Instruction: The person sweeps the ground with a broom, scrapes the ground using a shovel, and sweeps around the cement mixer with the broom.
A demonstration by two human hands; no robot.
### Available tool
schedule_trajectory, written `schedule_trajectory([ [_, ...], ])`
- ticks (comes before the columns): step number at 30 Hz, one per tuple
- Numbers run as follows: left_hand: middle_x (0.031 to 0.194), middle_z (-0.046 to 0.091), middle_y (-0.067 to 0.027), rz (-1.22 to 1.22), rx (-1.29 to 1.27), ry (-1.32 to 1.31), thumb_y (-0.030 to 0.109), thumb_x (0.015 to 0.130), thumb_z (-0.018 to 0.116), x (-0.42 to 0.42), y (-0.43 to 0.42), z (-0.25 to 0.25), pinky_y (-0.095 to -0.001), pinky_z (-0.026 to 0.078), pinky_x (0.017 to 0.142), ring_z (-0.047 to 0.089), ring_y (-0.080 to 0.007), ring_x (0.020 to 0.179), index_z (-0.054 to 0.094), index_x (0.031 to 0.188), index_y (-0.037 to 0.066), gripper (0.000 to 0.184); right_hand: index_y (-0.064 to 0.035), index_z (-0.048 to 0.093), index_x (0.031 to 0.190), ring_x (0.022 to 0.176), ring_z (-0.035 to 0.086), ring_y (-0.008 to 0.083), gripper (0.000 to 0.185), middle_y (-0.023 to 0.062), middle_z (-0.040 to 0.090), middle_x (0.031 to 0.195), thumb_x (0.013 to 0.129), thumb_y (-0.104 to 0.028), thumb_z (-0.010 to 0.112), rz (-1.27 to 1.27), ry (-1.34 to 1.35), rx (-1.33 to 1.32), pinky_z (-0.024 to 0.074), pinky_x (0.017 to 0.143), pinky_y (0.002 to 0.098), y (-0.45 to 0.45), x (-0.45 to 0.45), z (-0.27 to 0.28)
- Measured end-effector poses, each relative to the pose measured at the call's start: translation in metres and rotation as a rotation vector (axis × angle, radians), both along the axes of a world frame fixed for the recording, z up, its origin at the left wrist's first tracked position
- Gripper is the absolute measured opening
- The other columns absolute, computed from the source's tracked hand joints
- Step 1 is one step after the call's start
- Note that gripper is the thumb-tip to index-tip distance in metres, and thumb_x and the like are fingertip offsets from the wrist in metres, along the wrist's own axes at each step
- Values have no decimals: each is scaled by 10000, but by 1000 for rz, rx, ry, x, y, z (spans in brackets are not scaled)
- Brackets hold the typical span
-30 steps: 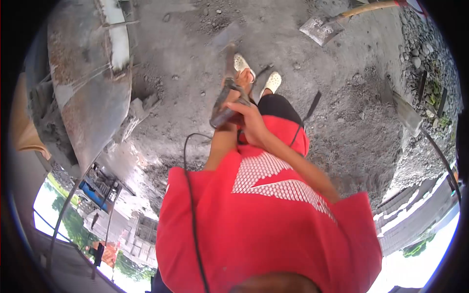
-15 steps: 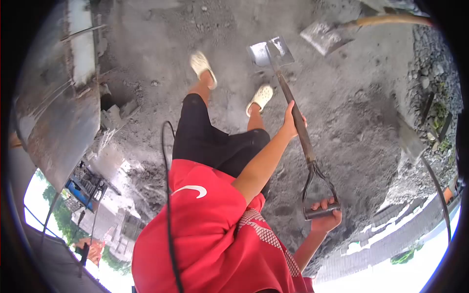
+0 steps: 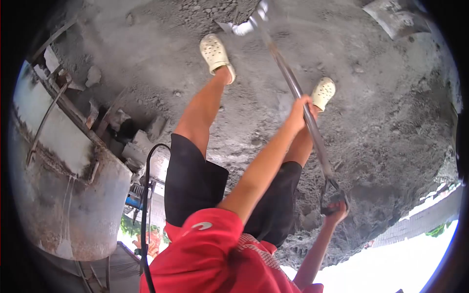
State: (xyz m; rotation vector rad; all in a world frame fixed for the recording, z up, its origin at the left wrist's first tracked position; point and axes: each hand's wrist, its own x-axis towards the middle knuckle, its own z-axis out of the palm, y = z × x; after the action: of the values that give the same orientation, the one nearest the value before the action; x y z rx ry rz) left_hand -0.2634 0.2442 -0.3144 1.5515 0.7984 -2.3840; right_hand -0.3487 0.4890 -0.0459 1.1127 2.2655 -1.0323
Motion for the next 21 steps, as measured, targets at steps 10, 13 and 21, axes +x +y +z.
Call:
schedule_trajectory([
  [10,505,399,-52,-250,-576,-197,133,663,524,60,-296,3,-330,410,454,425,-178,452,425,596,95,125,-59,402,766,393,401,156,137,50,386,535,676,-1,486,16,86,-438,370,363,297,-221,80,-89],
  [13,507,420,-76,-224,-701,-287,131,666,519,59,-352,113,-352,422,462,442,-205,461,446,608,81,106,-59,424,830,386,400,169,199,54,391,545,652,-9,500,-75,58,-539,378,367,300,-261,81,-34],
  [21,566,412,-30,123,-1233,42,88,708,536,105,-412,569,-326,423,522,437,-151,514,393,611,98,174,-45,389,874,360,399,151,261,53,379,512,623,-39,460,384,508,-1103,394,372,264,-318,67,224],
])
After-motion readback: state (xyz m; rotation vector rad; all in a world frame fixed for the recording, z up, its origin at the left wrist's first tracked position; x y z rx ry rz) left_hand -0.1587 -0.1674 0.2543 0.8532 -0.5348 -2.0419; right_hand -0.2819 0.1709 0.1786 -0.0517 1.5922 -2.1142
